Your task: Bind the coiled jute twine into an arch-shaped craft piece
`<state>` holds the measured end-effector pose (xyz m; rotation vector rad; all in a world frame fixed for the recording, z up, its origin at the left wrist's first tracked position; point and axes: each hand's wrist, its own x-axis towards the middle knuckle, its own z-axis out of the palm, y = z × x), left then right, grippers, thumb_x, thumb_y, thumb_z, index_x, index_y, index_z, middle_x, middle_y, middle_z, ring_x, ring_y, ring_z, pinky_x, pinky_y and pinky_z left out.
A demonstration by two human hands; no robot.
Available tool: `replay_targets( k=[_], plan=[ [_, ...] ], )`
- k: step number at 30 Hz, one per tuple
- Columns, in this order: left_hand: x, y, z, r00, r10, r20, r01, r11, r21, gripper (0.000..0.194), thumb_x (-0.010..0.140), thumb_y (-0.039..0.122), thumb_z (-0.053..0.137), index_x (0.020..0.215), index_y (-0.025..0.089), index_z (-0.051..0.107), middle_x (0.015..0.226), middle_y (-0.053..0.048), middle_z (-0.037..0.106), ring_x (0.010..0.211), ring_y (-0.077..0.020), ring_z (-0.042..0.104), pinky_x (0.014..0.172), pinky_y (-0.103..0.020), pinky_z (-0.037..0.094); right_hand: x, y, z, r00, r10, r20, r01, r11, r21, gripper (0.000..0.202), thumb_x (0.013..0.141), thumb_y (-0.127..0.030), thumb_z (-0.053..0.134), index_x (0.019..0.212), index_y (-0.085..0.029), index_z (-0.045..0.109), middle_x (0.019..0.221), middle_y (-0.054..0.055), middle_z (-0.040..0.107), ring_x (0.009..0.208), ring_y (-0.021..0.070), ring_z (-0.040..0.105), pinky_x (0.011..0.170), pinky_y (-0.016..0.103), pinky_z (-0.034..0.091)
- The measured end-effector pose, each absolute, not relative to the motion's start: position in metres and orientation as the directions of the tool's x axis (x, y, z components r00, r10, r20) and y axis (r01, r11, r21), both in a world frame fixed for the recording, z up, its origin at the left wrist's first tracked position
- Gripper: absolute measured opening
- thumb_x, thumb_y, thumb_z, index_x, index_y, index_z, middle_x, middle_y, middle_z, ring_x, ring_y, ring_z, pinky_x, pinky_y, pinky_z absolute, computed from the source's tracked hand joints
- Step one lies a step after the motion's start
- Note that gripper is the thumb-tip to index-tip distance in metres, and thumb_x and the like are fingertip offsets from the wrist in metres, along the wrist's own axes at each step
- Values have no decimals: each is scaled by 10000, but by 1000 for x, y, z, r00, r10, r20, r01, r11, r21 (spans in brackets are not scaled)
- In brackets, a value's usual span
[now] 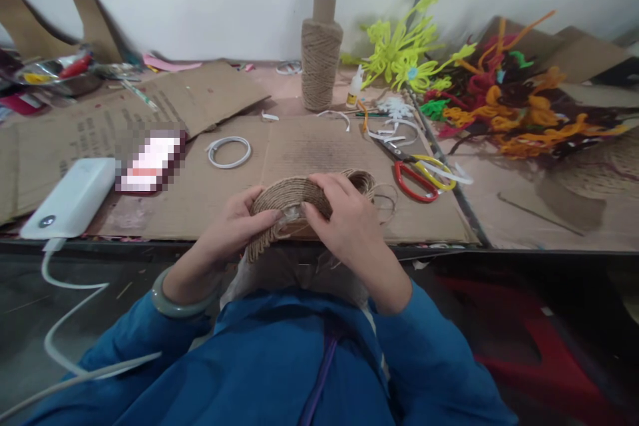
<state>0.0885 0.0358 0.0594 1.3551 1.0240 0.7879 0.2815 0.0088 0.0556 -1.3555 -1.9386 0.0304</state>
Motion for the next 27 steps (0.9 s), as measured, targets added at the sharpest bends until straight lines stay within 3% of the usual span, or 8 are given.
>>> replay_targets(
  k=[5,10,16,24,27],
  plan=[
    [84,35,58,403,900,-167,61,156,986,231,712,285,682,882,146,609,720,11,590,639,-116,540,583,-226,431,286,11,54,-71,899,431,616,379,-690,396,826,-296,609,1200,-167,588,1130,101,690,1025,232,656,886,414,543],
    [81,37,54,359,930,-76,-47,99,994,277,734,284,695,977,167,630,880,-14,658,766,-124,599,694,-225,486,285,14,47,50,965,256,363,221,-905,353,819,-296,624,1159,-202,608,1076,65,700,931,210,682,804,390,578],
    [84,36,59,355,926,-129,0,138,990,252,732,252,675,948,165,576,720,38,595,520,-71,549,512,-194,475,282,18,40,149,940,308,306,252,-918,357,796,-292,655,1141,-210,617,1107,62,690,1002,214,653,899,410,540],
    [81,38,51,357,928,-112,-10,123,992,199,760,266,654,922,165,598,721,32,596,589,-68,557,550,-171,494,282,20,36,150,939,310,250,268,-931,316,815,-271,631,1125,-212,618,1093,60,697,1008,194,657,920,394,532],
    [82,38,46,315,942,-116,-119,160,980,176,767,292,640,888,170,600,718,30,599,591,-80,565,537,-187,509,282,21,37,152,930,333,274,284,-919,360,830,-311,616,1176,-214,586,1105,71,684,995,199,658,880,395,547]
  ],
)
